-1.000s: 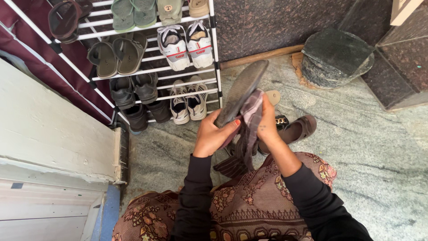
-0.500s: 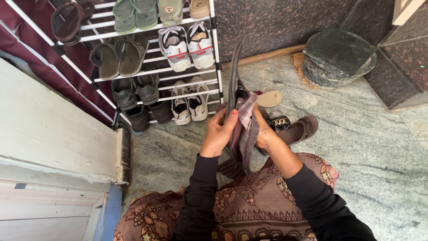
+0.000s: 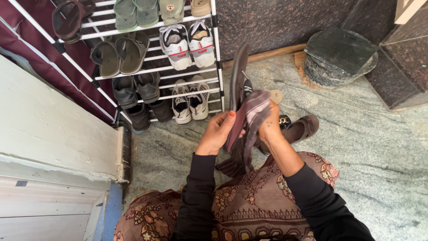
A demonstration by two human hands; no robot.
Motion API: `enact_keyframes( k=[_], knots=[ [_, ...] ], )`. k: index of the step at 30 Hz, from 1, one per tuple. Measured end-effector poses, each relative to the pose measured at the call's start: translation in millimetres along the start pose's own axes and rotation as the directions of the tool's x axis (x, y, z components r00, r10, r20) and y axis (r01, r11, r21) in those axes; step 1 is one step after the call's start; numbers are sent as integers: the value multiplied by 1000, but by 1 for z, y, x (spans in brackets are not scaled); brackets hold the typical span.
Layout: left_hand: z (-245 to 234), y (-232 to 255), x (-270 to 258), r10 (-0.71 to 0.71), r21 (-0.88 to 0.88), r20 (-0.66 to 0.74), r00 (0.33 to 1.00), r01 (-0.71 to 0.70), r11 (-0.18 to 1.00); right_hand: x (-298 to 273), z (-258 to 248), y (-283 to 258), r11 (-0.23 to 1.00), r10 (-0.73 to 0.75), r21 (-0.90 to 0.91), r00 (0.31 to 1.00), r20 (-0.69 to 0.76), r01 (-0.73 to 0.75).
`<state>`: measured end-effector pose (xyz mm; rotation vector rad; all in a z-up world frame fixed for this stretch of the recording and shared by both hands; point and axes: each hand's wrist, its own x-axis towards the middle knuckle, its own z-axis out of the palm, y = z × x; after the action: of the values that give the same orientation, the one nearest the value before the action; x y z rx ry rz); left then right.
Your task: The person cleans various sandals and flip-flops with a cloth, wiping the tops and soles of multiple pairs taken from a rack and the floor.
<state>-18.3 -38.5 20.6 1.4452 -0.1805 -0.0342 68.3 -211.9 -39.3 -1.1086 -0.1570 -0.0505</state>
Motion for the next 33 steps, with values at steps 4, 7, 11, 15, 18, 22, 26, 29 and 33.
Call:
enact_keyframes(
  k=[4,7,11,15,18,22,26,29,33],
  knots=[
    [1,3,-2,-28,-126,46,999,34,991,16,-12,-5,926,39,376,987,-153,22],
    [1,7,-3,-49,-187,0,999,48,981,3,-3,-31,962,55,273,994,-100,-26],
    [-2,-1,2,-76,-334,-21,997,65,940,-13,21,-57,894,191,411,981,16,-180],
    [-4,-44,15,-30,-242,-132,991,-3,970,-29,33,-36,996,87,-39,985,149,-82],
    [-6,-70,20,117,-129,-233,965,-150,980,-35,31,-8,941,-4,-325,964,267,94],
    [-12,-49,16,59,-273,-312,948,-149,950,-43,27,21,934,140,-357,948,287,-30],
    [-22,-22,14,94,-316,-489,867,-277,907,-54,29,36,918,138,-395,917,374,23],
    [-30,-22,14,145,-313,-581,801,-384,869,-60,32,38,862,266,-503,895,359,-54],
    [-36,-35,15,127,-245,-614,779,-341,907,-49,30,23,894,-26,-422,958,285,150]
  ],
)
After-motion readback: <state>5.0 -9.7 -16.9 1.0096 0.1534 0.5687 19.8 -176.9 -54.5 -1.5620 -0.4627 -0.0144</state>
